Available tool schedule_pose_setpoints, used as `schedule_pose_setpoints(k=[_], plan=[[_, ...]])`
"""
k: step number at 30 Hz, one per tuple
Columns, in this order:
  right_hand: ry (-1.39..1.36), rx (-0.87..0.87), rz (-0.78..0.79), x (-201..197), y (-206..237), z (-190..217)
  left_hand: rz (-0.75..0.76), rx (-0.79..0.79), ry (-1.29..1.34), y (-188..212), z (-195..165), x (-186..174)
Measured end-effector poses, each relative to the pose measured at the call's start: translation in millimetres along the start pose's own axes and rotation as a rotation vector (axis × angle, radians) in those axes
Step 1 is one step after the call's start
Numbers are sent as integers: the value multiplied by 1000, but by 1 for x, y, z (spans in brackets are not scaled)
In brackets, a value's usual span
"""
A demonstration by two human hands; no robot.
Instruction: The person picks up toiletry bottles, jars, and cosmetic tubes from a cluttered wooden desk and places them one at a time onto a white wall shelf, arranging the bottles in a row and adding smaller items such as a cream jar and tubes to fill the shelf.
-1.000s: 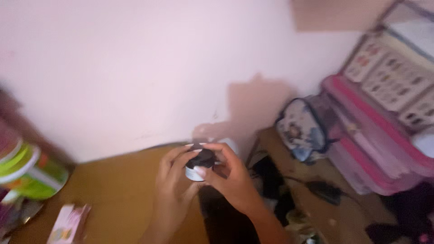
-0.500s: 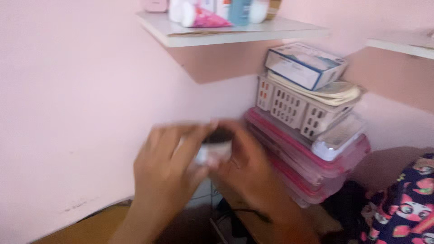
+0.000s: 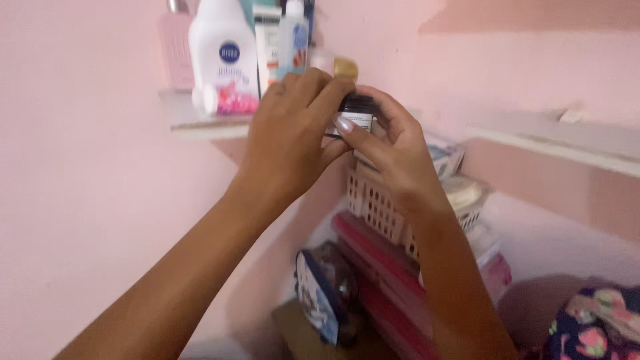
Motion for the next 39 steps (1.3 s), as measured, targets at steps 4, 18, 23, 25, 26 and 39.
schedule_pose_setpoints(k=[4,18,23,25,26,39], plan=[[-1,-124,30,-13,-32,4,13,11,14,-21,15,25],[337,31,-119,-81,-115,-40,427,100,2,-64,75,125],[371,191,-144,-95,-120,-68,553,39,-162,-61,92,166],[357,158,-135,-94,-124,-76,595,33,-185,-56,96,176],[372,151,-130,-96,-125,-79,616,30,-199,-54,98,181],[544,107,-45,-91,-131,-84,583,244,-539,-50,92,184]])
Point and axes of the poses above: each hand's wrist, its own y-axis away from the middle knuckle, its own x-axis out of the palm, z = x × y, the point moved 10 cm from there along -y, towards the middle knuckle
